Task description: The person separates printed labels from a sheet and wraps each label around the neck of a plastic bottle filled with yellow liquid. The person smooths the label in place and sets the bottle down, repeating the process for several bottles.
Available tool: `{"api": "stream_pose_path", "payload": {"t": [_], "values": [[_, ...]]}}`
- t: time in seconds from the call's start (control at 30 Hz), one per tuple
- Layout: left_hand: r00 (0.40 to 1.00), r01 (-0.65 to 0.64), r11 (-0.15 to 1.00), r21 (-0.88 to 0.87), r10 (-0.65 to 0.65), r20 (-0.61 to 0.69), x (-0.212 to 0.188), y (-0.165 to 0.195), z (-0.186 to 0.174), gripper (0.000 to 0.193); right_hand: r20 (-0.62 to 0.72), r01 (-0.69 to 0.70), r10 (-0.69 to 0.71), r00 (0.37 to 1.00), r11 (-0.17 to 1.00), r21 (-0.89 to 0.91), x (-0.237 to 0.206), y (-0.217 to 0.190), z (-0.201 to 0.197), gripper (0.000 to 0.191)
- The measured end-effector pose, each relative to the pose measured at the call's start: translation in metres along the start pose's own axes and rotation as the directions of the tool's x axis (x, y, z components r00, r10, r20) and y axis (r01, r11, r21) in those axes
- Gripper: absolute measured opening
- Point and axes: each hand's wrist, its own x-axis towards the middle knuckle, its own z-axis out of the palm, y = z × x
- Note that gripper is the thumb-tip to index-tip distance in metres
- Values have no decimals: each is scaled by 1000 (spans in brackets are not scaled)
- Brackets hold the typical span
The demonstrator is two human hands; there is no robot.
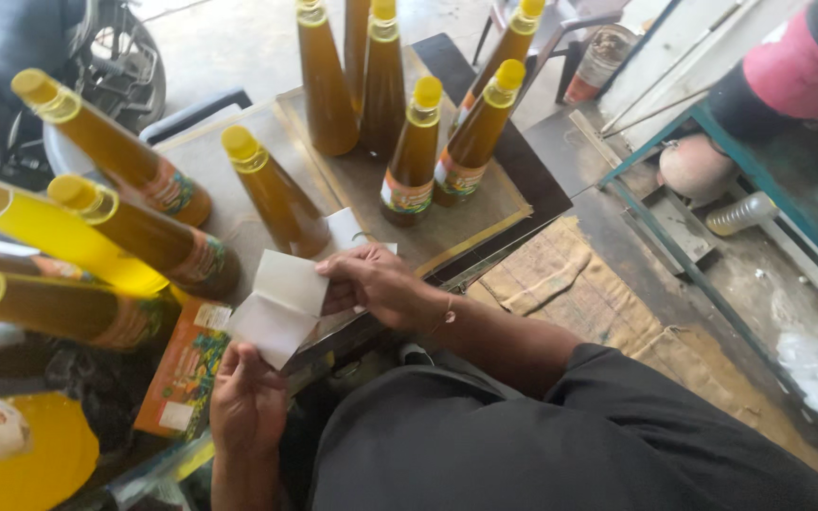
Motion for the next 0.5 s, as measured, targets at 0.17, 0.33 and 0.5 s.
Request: {"api": "stream_pose_path", "payload": {"t": [0.17,0.33,0.5], "values": [[989,-133,989,63,129,74,-5,-9,-6,7,85,202,-189,978,960,-194,-10,11,11,29],[975,-222,930,294,212,67,-3,-31,-20,16,74,327,-332,940,825,-460,-11,17,18,28],[968,-144,986,-85,158,194,-6,-35,-24,22,-275,72,-78,958,997,-31,12,32,4,18]]}}
